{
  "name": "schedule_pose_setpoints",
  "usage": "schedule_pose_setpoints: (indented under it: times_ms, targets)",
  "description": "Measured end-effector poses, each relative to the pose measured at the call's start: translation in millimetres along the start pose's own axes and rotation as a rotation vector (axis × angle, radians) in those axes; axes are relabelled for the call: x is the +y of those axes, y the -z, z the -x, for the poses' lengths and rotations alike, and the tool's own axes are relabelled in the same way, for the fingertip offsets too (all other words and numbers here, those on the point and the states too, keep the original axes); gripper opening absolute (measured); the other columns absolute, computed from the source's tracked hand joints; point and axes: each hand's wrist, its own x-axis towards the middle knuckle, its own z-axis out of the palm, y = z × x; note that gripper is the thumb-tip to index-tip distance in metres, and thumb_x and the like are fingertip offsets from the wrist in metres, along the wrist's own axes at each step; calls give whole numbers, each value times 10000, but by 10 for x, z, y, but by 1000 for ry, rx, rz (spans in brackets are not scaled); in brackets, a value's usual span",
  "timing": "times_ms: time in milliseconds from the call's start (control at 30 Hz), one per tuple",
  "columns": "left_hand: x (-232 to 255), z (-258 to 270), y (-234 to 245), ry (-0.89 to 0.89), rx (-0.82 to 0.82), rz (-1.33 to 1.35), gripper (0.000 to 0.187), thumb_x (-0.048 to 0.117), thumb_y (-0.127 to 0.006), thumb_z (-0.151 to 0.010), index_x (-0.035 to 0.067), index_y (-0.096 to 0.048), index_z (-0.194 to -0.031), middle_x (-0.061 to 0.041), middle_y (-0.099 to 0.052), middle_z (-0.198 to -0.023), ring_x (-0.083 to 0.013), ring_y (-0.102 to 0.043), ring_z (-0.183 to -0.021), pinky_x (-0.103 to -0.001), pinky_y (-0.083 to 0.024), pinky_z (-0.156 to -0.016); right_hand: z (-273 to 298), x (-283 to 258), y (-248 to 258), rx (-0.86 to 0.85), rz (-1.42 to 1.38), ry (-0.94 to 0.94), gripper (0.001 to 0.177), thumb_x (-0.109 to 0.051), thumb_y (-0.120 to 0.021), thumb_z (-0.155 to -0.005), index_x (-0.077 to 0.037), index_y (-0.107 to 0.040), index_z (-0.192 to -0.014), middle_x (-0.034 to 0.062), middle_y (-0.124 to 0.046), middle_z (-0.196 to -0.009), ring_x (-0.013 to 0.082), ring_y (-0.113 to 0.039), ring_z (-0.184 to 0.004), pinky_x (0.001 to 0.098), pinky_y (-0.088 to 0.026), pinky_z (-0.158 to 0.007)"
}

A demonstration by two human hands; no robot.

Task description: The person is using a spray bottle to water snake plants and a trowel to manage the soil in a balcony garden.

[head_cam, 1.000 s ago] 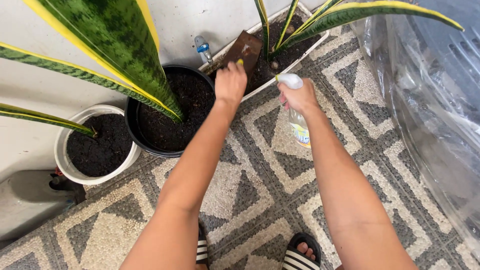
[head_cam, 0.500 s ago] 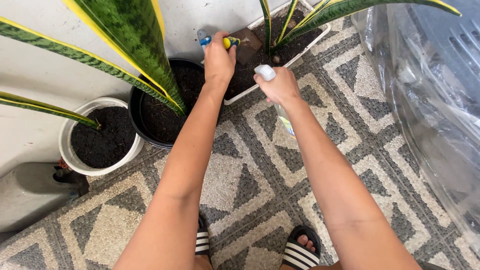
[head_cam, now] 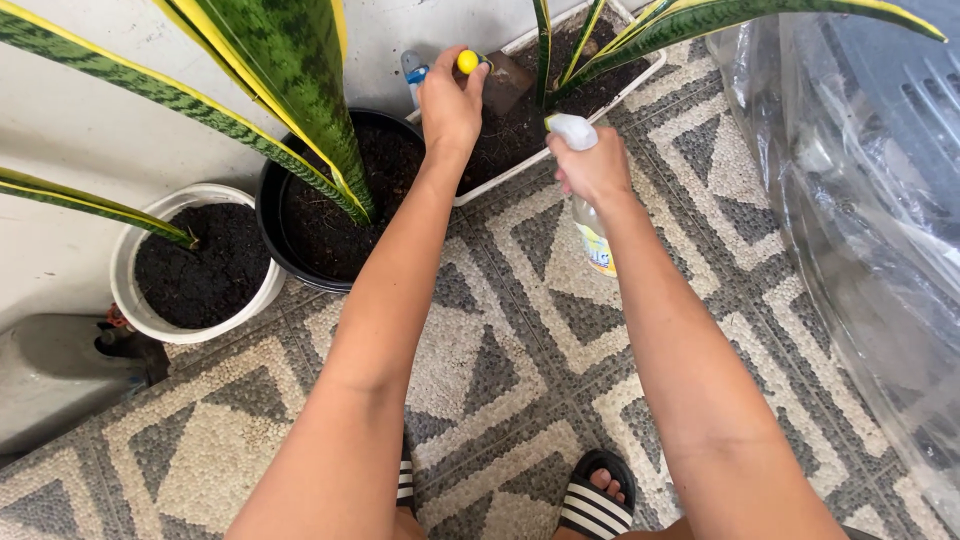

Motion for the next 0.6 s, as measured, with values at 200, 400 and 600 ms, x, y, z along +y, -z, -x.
schedule_pose_setpoints:
  times_ms: [200,400,600]
  targets:
    - [-121,-120,-93,48,156,98,357,215,-776,-899,22,-693,-1188,-109,-799,-986,-172,-788,-887,-323,-618,-810,-36,146,-175,-25,201,7,325,-338,-701,-941,-29,-782,-998,60,-729,-678,127,-690,-508,286,-574,-612]
    - [-124,-142,-88,88,179,166,351,259,-820,-860,37,-718,-1111,-98,-817,-942,-162,-794,-801,-314,-630,-764,128,-115,-221,-88,14,51,309,-288,-694,-902,-64,-734,-1111,62,-728,-690,148,-641,-444,304,-549,-468]
    - [-103,-126,-107,72,163,137,354,266,-827,-855,46,-713,-1107,-92,-805,-973,-152,-795,-793,-304,-622,-749,-77,36,-262,-228,-194,13,356,-270,-679,-920,-46,-713,-1196,82,-734,-697,135,-653,-444,297,-544,-458]
